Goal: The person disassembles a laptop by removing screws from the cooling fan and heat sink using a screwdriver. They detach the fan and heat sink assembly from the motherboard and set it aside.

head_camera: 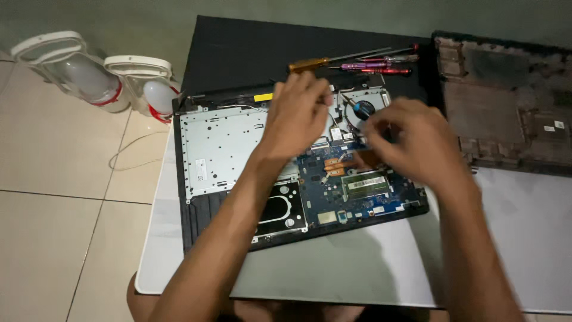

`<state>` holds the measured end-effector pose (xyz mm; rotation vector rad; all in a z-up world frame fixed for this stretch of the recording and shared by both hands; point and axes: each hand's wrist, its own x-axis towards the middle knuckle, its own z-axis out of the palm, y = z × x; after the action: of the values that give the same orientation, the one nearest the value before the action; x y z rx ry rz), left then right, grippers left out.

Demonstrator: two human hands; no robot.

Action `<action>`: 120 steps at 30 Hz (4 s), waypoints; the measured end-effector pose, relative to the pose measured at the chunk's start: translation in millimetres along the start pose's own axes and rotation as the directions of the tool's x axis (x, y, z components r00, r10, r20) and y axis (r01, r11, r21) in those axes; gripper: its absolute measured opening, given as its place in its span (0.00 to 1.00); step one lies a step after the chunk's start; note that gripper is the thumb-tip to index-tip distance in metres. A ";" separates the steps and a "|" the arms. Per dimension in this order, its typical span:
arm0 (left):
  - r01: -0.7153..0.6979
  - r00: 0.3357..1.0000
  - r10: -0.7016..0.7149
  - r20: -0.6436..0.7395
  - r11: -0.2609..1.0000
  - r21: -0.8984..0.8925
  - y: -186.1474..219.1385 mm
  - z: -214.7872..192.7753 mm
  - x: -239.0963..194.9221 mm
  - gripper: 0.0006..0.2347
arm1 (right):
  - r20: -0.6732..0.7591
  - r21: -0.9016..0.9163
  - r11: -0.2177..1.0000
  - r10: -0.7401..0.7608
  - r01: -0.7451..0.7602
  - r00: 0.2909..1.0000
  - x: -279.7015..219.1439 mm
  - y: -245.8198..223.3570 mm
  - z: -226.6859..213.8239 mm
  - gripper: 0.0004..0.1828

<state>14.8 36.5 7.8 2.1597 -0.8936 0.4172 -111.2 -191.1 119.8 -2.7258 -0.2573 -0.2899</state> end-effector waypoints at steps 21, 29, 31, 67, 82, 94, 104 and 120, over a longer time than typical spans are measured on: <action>-0.030 0.982 0.052 0.180 0.992 -0.122 52.9 -27.4 -1.1 0.12 | -0.218 0.239 0.950 -0.147 0.199 0.965 10.8 39.9 46.4 0.08; -0.040 0.993 0.039 0.113 0.999 0.014 47.5 -23.3 -1.2 0.07 | 0.058 0.161 0.981 0.104 -0.112 0.993 -2.1 32.9 -13.5 0.23; 0.023 0.990 -0.026 0.139 0.999 0.023 46.0 -20.9 -1.4 0.12 | 0.200 0.033 0.970 0.229 -0.240 0.953 -5.0 32.7 -15.6 0.28; 0.105 0.910 -0.112 0.398 0.994 0.039 70.1 -34.9 -9.6 0.33 | 0.436 -0.179 0.982 0.140 -0.066 0.889 88.1 10.3 -74.2 0.15; 0.100 0.928 -0.100 0.359 0.995 0.019 66.9 -31.5 -11.6 0.32 | 0.432 -0.199 0.979 0.129 -0.045 0.892 92.1 20.2 -65.5 0.11; 0.130 0.901 -0.152 0.407 0.988 0.082 71.5 -30.1 -5.8 0.22 | 0.301 -0.536 0.843 0.236 -0.041 0.924 81.2 -26.0 -41.1 0.32; 0.078 0.927 -0.104 0.360 0.993 0.086 64.4 -25.1 -9.4 0.20 | 0.351 -0.414 0.907 0.080 0.078 0.933 79.1 -24.1 -37.8 0.19; -0.031 0.966 0.010 0.259 0.997 0.077 46.6 -12.7 -14.2 0.22 | 0.397 -0.575 0.789 0.037 0.217 0.917 100.8 -36.9 -34.5 0.31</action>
<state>-28.5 30.3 32.8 2.3168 -1.0582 0.1846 -28.0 -157.2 188.0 -3.4168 -0.4801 0.2012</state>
